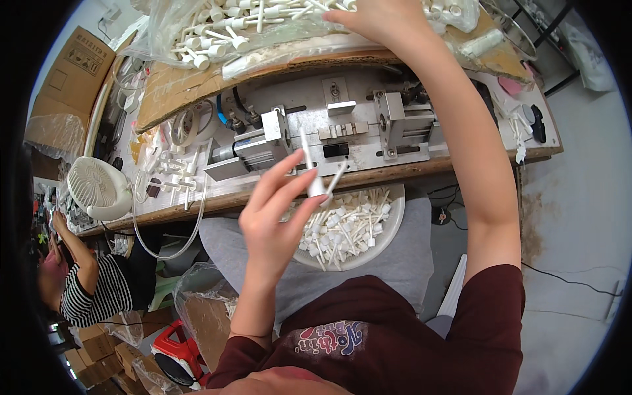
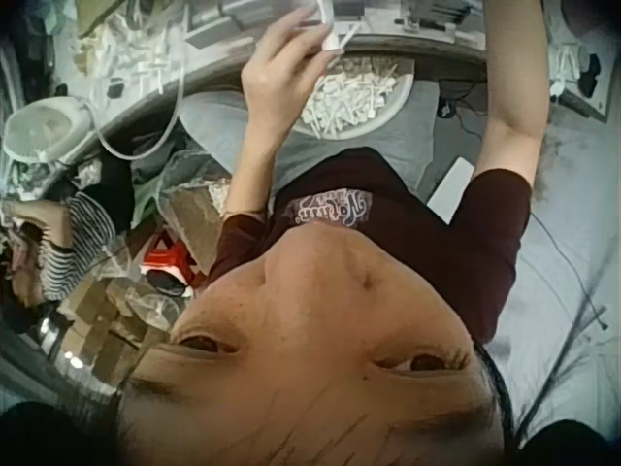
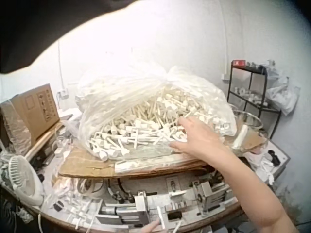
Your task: Assembling small white plastic components using a pneumatic machine.
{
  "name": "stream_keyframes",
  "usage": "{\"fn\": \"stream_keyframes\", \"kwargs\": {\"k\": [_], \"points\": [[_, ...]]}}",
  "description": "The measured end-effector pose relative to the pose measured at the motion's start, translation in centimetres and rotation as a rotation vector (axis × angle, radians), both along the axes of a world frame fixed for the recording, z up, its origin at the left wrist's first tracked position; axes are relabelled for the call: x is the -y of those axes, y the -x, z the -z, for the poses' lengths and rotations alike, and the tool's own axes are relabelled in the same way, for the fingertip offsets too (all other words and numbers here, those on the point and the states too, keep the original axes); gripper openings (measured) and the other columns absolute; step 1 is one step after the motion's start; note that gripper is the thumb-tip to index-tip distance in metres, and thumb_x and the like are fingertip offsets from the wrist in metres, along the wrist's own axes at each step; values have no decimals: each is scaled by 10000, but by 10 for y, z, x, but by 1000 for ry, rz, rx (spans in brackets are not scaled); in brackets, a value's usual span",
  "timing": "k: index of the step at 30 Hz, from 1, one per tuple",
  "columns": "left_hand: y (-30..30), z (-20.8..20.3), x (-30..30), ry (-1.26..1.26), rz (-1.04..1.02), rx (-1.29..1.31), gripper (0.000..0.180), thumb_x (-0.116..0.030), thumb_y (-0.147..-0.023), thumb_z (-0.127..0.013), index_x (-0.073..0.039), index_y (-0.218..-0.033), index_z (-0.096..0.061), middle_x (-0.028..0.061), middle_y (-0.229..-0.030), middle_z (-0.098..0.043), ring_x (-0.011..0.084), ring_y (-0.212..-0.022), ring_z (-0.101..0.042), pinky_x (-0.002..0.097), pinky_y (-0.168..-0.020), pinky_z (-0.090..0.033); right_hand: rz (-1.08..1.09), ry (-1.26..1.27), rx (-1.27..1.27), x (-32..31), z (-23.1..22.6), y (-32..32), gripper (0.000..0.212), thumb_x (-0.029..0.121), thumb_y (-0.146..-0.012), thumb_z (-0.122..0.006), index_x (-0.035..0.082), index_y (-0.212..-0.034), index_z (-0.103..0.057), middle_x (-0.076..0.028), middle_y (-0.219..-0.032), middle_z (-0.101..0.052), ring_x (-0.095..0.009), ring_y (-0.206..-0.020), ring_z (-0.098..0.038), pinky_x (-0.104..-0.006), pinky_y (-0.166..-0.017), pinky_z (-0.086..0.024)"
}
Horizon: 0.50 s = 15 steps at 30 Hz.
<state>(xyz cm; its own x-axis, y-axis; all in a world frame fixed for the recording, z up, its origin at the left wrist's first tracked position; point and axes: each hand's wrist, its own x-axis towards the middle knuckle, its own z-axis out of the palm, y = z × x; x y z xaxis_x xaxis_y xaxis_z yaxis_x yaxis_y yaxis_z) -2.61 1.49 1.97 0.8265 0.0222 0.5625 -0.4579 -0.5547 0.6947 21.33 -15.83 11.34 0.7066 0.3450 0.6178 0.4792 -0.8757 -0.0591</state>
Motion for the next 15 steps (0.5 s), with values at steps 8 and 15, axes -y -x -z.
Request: {"fn": "stream_keyframes", "kwargs": {"k": [8,15], "points": [[-29,25,17,-401,-72,100,279,-88,-768,-779,-31,-1036,-727,84,-1230,-697,202,-837,-713,309,-687,-561,33,6,-155,-11,22,-11,418,308,-810,-668,91,-1166,-693,-145,-1120,-706,-332,-1052,-666,-431,-927,-520],[-38,23,21,-542,-30,56,282,-86,-763,-773,-22,-1032,-720,100,-1257,-684,192,-753,-703,306,-615,-526,-123,-83,-141,15,14,-8,344,274,-816,-638,56,-1081,-662,-168,-1052,-703,-342,-1009,-670,-432,-886,-518]]}}
